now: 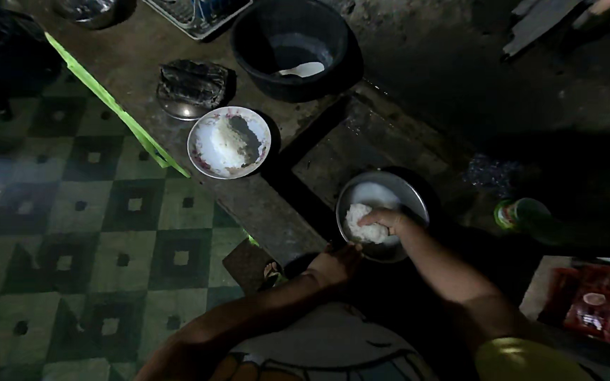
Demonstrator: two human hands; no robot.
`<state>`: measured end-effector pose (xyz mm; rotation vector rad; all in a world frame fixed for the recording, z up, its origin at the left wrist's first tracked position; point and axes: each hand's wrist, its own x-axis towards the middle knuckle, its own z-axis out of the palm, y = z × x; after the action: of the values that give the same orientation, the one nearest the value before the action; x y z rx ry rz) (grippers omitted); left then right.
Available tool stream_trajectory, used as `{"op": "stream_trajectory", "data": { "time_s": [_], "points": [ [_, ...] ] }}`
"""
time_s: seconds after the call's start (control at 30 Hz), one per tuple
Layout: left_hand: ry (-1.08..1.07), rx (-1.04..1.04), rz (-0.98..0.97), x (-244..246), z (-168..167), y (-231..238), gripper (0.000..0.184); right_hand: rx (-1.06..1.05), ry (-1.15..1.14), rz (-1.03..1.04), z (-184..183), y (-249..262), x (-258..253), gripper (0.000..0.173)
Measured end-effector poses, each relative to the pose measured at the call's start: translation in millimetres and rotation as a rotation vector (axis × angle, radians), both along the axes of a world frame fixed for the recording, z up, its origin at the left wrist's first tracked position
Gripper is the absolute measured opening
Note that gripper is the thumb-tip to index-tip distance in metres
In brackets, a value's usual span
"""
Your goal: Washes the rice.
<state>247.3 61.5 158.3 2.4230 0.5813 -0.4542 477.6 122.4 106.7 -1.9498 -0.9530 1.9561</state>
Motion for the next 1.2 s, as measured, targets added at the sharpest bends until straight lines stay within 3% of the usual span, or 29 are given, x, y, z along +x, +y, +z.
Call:
{"op": "stream_trajectory", "data": {
  "time_s": [0.17, 0.33, 0.47, 0.53, 0.73, 0.87, 1.03, 1.13, 1.2],
  "points": [
    [0.025, -0.02, -0.02, 3, 4, 1, 0.057, 0.103, -0.265, -0.033, 10, 22, 2, 0.06],
    [0.027, -0.028, -0.043, 3, 5, 2, 0.058, 0.257, -0.488, -0.149, 22, 26, -11, 0.046],
    [-0.012, -0.016, -0.032, 2, 3, 1, 0.057, 0.19, -0.629, -0.024, 22, 20, 6, 0.058],
    [-0.034, -0.006, -0.017, 3, 1, 0, 0.058, 0.142, -0.661, -0.063, 14, 9, 13, 0.065],
    [-0.004, 0.011, -0.058, 10, 3, -3, 0.071, -0.007, -0.411, -0.554, -20, -42, -15, 0.066],
    [0.011, 0.017, -0.062, 6, 2, -2, 0.072, -0.098, -0.314, -0.54, -9, -43, -37, 0.071],
    [-0.024, 0.003, -0.024, 2, -4, -3, 0.069, 0.003, -0.221, -0.558, -22, -31, -45, 0.079],
    [-0.068, 0.026, 0.001, 1, -6, -2, 0.06, 0.152, -0.202, -0.504, -45, -23, -41, 0.066],
    [-0.089, 0.041, -0.007, -2, -7, -3, 0.057, 0.18, -0.058, -0.523, -48, -21, -36, 0.054]
  ]
}}
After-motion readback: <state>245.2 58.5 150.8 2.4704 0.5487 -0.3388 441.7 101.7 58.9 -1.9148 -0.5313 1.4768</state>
